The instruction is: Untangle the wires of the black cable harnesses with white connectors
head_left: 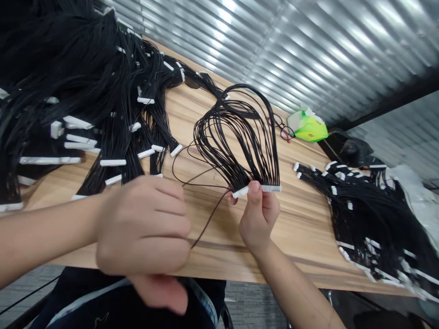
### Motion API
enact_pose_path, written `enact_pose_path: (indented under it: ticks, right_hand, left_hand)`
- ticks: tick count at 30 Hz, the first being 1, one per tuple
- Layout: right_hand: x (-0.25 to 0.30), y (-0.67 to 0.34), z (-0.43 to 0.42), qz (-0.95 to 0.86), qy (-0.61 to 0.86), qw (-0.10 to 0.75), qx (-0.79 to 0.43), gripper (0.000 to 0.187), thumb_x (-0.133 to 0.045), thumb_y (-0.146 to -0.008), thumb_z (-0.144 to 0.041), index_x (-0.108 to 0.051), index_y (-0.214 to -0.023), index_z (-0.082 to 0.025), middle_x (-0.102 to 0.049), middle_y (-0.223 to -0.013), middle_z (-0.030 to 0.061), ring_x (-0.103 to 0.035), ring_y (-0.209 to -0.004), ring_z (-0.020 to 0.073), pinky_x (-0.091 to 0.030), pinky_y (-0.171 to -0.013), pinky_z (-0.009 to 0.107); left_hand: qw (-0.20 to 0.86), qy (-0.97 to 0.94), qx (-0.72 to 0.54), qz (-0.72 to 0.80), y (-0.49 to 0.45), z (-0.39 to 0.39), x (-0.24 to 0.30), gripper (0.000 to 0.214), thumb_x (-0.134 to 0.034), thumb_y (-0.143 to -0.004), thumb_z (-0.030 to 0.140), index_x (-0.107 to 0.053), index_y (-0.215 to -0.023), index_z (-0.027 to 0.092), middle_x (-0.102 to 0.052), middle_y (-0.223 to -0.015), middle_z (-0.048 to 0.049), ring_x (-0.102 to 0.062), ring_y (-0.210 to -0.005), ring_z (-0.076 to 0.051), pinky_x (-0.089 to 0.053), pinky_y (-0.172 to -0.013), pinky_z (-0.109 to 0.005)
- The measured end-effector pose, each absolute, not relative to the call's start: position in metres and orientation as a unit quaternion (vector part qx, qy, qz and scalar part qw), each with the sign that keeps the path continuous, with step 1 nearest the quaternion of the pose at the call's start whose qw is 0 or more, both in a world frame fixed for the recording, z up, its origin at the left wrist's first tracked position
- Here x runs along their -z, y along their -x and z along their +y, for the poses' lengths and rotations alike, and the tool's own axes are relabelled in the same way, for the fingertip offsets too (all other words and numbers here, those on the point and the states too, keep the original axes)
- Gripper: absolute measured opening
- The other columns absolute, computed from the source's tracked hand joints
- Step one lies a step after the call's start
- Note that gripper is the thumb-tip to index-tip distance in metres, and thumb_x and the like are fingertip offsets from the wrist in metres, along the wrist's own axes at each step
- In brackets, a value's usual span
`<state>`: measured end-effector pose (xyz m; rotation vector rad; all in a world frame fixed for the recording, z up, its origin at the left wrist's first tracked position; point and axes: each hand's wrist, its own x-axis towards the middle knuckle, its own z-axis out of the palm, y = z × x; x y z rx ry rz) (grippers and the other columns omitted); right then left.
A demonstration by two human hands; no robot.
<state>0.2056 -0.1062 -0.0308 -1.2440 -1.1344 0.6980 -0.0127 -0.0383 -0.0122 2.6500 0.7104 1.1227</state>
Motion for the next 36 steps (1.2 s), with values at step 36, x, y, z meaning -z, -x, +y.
enact_pose_path:
  ticks: [36]
  right_hand:
    - [0.017, -0.198, -0.112, -0.509, 0.433, 0.538, -0.513, 0.050, -0.058, -0.107, -0.053, -0.074, -0.073, -0.020, -0.074, -0.064, 0.0036, -0.066, -0.058, 0.0153, -0.054, -0.055, 0.028]
  left_hand:
    - [0.363, -0.774, -0.478, 0.201, -0.010, 0.018, 0.015, 0.015, -0.071, -0.102, 0.034, -0.084, -0.099, 0.027, -0.080, -0.097, -0.0011, -0.073, -0.090, -0.012, -0.058, -0.082, -0.023]
